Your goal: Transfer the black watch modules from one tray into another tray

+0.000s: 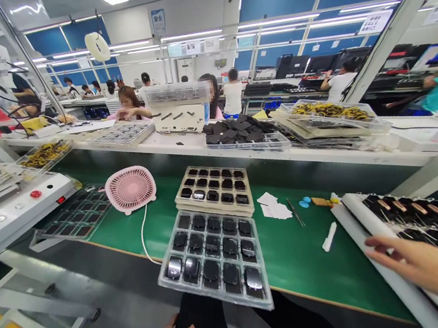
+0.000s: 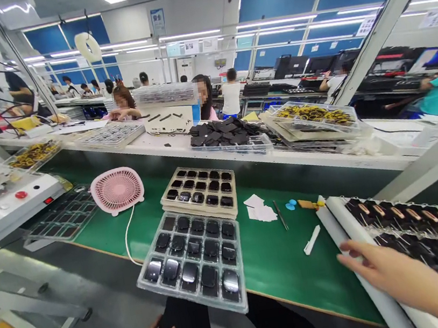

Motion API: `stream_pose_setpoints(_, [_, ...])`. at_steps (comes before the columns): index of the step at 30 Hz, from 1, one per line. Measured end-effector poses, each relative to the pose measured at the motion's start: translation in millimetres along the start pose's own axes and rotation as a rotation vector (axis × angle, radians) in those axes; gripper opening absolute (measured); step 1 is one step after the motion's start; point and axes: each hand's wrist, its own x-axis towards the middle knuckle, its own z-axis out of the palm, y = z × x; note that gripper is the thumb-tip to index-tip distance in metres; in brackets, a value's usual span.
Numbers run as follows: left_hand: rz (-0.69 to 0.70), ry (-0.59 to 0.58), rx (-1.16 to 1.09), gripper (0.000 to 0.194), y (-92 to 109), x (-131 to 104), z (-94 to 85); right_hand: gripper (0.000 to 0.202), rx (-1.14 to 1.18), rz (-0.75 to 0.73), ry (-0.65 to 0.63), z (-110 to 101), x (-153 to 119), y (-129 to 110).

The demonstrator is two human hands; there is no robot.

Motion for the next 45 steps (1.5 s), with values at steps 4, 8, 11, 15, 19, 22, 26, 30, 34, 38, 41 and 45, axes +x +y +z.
stream_pose_setpoints(4, [-0.009, 0.006, -0.009, 0.096, -5, 12, -2.8, 0.075, 0.174, 0.062, -0.367, 68, -43, -21])
stream_pose_setpoints(8, [0.021, 0.042, 0.009, 0.084, -12, 21, -2.8, 0.065, 0.23, -0.062, -0.18, 134, -62, -42])
stream_pose_setpoints(11, [0.121, 0.161, 0.047, 0.07, -15, 34, -14.7, 0.052, 0.174, -0.103, 0.074, 166, -57, -58])
stream_pose_setpoints(15, [0.234, 0.463, 0.023, 0.055, -6, 58, -61.0, 0.042, 0.104, 0.053, 0.134, 177, -40, -87])
stream_pose_setpoints(19, [0.345, 0.853, -0.022, 0.051, 36, 68, -112.9, 0.04, 0.1, 0.296, 0.015, 168, -31, -108])
stream_pose_setpoints(22, [0.575, 1.019, 0.007, 0.045, 90, 57, -130.6, 0.041, 0.202, 0.392, -0.005, 165, -31, -110])
stream_pose_setpoints(26, [0.915, 1.06, 0.197, 0.034, 169, 44, -125.7, 0.041, 0.265, 0.398, 0.052, 167, -34, -107])
stream_pose_setpoints(30, [1.085, 0.811, 0.388, 0.029, 225, 60, -107.1, 0.041, 0.28, 0.366, 0.064, 170, -35, -105])
stream_pose_setpoints(34, [1.009, 0.579, 0.499, 0.039, 248, 104, -91.7, 0.042, 0.289, 0.348, 0.089, 172, -37, -104])
stream_pose_setpoints(38, [0.954, 0.579, 0.556, 0.048, 251, 146, -85.7, 0.043, 0.3, 0.35, 0.113, 173, -37, -104])
stream_pose_setpoints(41, [0.976, 0.644, 0.641, 0.049, 249, 161, -83.4, 0.044, 0.305, 0.375, 0.117, 172, -35, -105])
stream_pose_setpoints(45, [0.957, 0.69, 0.754, 0.048, 245, 160, -78.2, 0.044, 0.292, 0.401, 0.122, 170, -35, -109])
